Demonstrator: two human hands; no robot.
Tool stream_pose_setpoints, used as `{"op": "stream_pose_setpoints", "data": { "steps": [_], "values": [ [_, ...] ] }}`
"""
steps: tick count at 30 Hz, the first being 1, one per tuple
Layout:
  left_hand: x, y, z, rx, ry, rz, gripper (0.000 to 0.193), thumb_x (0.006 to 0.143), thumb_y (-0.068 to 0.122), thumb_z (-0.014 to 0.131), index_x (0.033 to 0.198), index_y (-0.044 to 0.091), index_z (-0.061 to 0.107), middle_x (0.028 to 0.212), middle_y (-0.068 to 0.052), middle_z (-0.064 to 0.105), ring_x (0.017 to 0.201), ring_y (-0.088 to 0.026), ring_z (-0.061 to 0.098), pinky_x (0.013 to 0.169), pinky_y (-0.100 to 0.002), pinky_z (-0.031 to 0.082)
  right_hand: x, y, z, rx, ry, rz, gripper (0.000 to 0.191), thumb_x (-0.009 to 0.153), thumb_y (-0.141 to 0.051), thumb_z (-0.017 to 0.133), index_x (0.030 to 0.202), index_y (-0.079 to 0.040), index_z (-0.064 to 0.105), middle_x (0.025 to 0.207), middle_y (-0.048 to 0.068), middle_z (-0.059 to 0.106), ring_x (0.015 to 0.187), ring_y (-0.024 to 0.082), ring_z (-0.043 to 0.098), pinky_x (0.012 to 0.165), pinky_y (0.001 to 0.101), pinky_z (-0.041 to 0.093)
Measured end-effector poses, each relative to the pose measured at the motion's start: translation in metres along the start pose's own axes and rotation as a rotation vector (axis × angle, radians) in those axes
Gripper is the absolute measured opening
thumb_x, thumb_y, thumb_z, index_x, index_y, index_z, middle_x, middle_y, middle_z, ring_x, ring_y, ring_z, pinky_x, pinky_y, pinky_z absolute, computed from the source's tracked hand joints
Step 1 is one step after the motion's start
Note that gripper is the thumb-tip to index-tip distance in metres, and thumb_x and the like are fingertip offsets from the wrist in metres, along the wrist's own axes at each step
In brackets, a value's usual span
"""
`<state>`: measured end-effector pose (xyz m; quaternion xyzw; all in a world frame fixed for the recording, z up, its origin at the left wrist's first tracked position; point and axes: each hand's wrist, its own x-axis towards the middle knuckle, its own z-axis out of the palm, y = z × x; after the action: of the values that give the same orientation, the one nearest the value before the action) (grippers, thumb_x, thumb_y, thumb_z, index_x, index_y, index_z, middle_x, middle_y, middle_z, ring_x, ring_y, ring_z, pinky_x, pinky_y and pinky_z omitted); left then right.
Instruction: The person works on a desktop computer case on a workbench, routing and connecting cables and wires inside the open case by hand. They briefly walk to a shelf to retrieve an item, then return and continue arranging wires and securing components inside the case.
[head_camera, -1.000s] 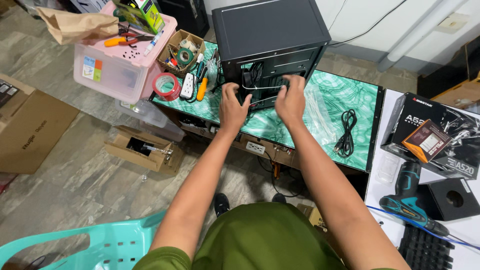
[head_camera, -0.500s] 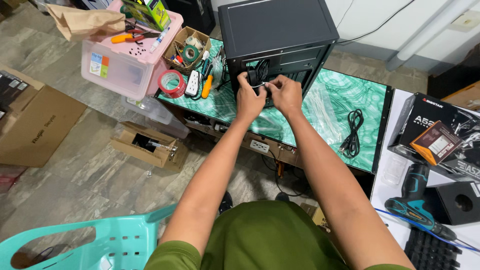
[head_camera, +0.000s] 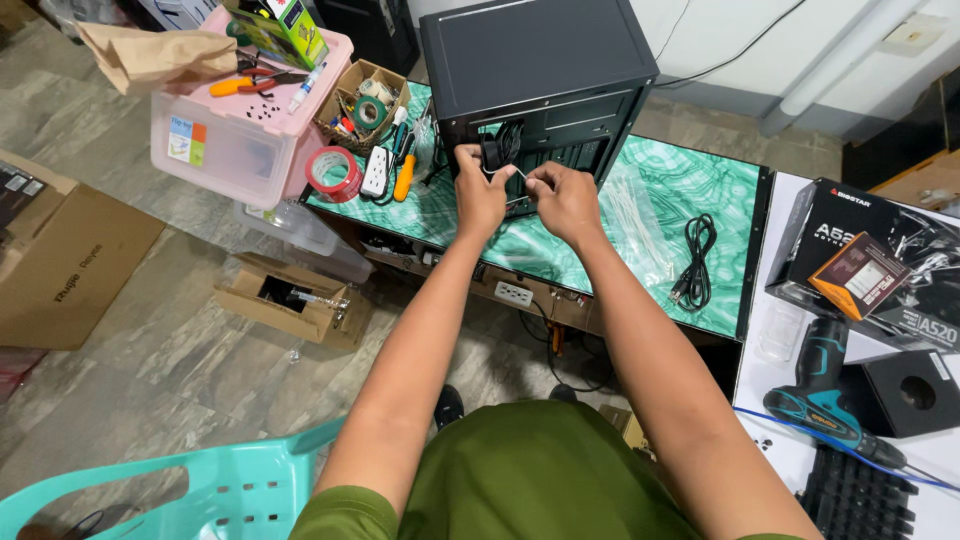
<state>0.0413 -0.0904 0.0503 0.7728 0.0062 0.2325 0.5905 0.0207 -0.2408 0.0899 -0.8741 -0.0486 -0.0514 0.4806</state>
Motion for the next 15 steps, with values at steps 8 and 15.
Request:
{"op": "stream_pose_setpoints", "data": {
  "steps": [8, 15],
  "values": [
    [0.005, -0.008, -0.002, 0.087, -0.020, -0.009, 0.044, 0.088, 0.006, 0.080, 0.114, 0.002, 0.045, 0.100, -0.016, 0.068, 0.095, -0.032, 0.069, 0.086, -0.041, 0.052, 0.027, 0.013, -0.012, -0.065, 0.121, 0.005, 0.011, 0.090, -0.015, 0.070, 0.092, -0.007, 0.077, 0.075, 0.009, 0.075, 0.070, 0.023, 0.074, 0.070, 0.0359, 0.056],
    [0.001, 0.000, 0.001, 0.131, -0.060, 0.045, 0.053, 0.083, 0.011, 0.080, 0.117, 0.002, 0.040, 0.105, -0.020, 0.067, 0.099, -0.038, 0.071, 0.080, -0.046, 0.053, 0.034, 0.021, 0.006, -0.100, 0.206, -0.375, 0.026, 0.083, -0.004, 0.066, 0.106, -0.002, 0.075, 0.104, 0.018, 0.075, 0.095, 0.037, 0.071, 0.082, 0.0443, 0.056]
  ]
}}
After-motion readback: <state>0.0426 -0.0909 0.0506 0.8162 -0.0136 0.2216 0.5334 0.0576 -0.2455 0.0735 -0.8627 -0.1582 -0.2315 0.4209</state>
